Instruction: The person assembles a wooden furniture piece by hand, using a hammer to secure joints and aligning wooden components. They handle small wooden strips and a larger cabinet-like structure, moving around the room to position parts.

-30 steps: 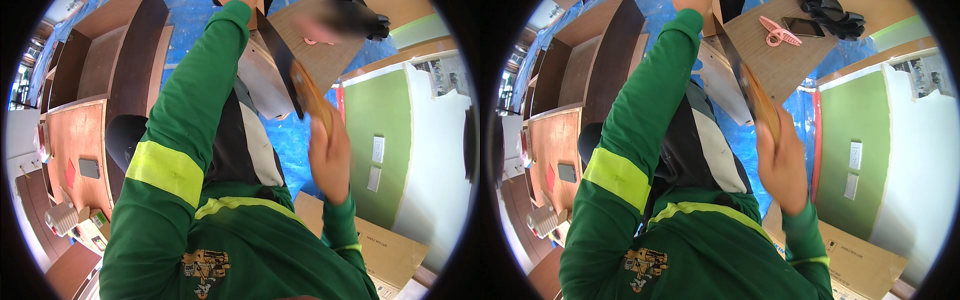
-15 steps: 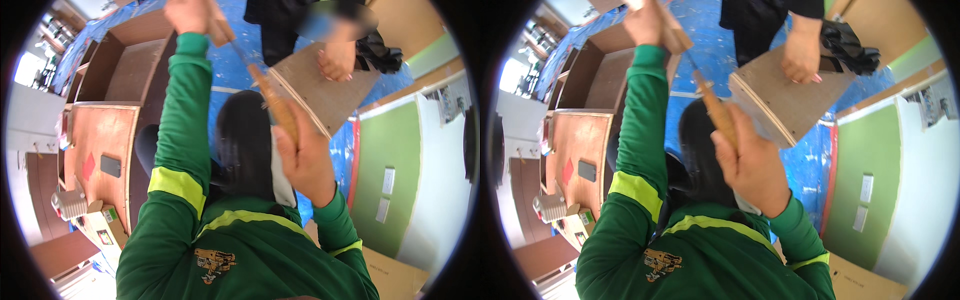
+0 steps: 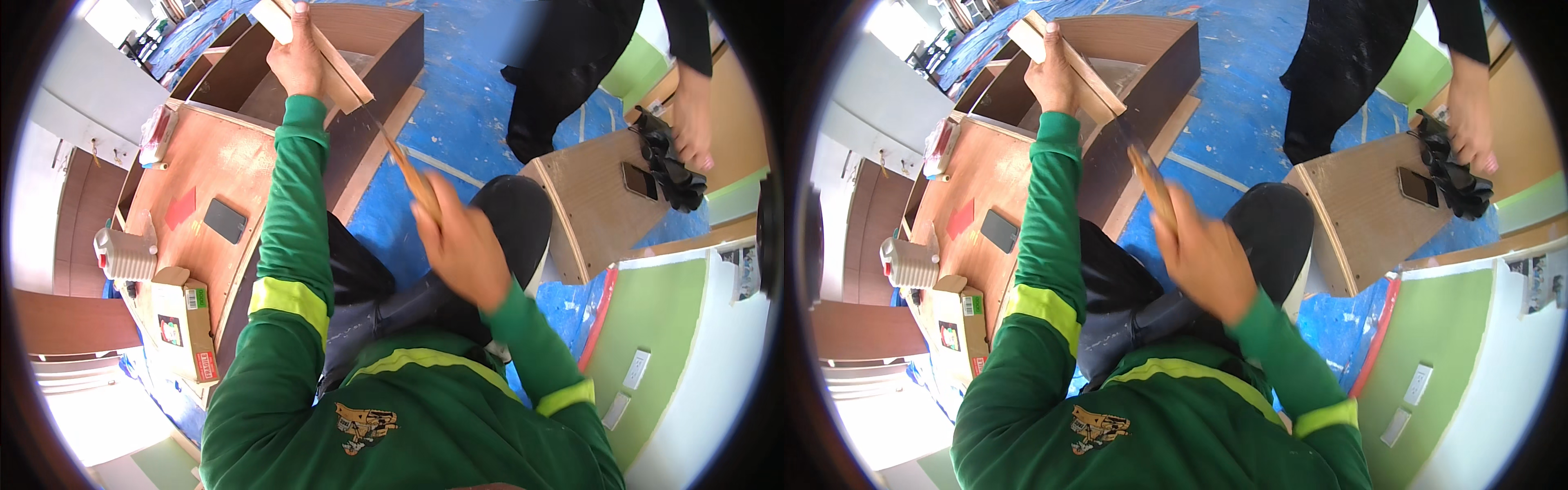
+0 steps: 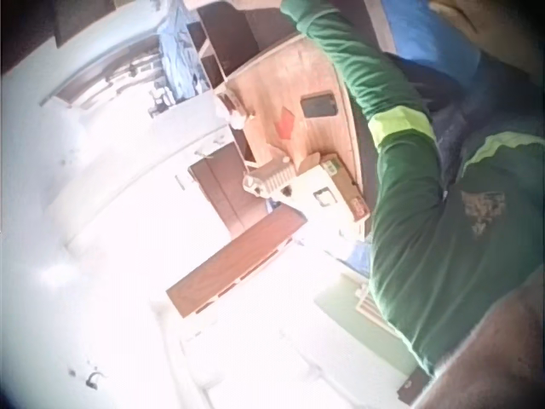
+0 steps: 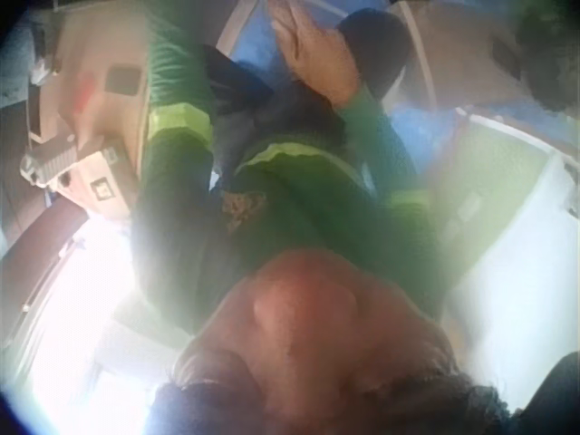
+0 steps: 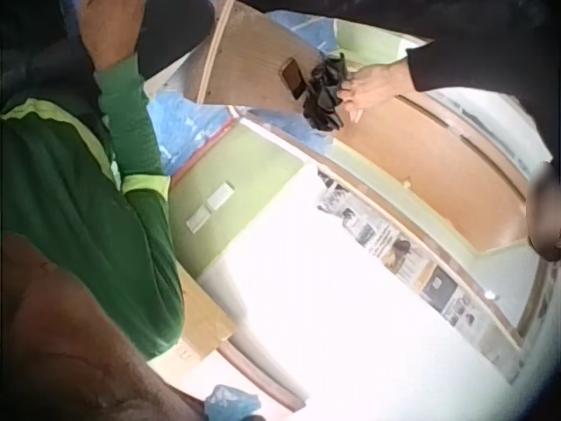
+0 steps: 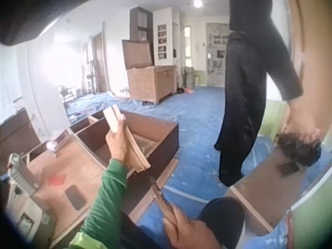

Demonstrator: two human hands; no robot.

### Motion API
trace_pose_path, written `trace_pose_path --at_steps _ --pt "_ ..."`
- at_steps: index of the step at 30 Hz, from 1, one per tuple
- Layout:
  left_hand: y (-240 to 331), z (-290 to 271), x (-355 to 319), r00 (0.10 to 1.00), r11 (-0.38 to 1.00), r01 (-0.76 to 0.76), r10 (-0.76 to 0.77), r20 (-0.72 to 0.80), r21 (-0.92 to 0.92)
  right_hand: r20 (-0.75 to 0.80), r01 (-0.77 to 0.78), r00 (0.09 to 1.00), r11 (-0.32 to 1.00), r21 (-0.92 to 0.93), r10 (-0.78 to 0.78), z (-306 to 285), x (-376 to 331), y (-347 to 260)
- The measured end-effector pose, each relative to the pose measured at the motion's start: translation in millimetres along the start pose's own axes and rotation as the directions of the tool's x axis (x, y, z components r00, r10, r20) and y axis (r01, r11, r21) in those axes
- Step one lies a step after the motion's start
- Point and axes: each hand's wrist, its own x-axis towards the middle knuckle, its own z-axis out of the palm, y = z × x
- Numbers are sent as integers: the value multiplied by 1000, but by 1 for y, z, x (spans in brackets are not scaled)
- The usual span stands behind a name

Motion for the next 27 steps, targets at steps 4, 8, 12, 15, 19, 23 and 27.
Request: trace_pose_path --at_steps 4,8,12,15,19,23,27 --pt "22 2 13 1000 1000 9 -10 29 27 -81 7 997 992 129 3 -2 -2 7" --pt "14 -9 35 1000 992 15 -12 23 -127 -183 -22 981 984 177 55 -13 -42 2" --pt "-12 -15 8 936 927 285 -324 140 243 -262 -100 953 975 197 151 -13 -49 10" --pt "-66 -30 -7 903 842 188 -351 249 506 -291 -112 939 964 240 181 -15 -38 17" --pt "-63 -71 -28 830 844 526 -536 156 103 -330 -40 934 956 289 139 -19 -17 25" --pt "11 -108 -18 810 806 585 -576 108 -88 -217 54 976 926 373 31 -20 16 5" --pt "56 -175 -19 851 830 501 -523 -31 -246 -143 393 918 892 222 -369 12 84 -16"
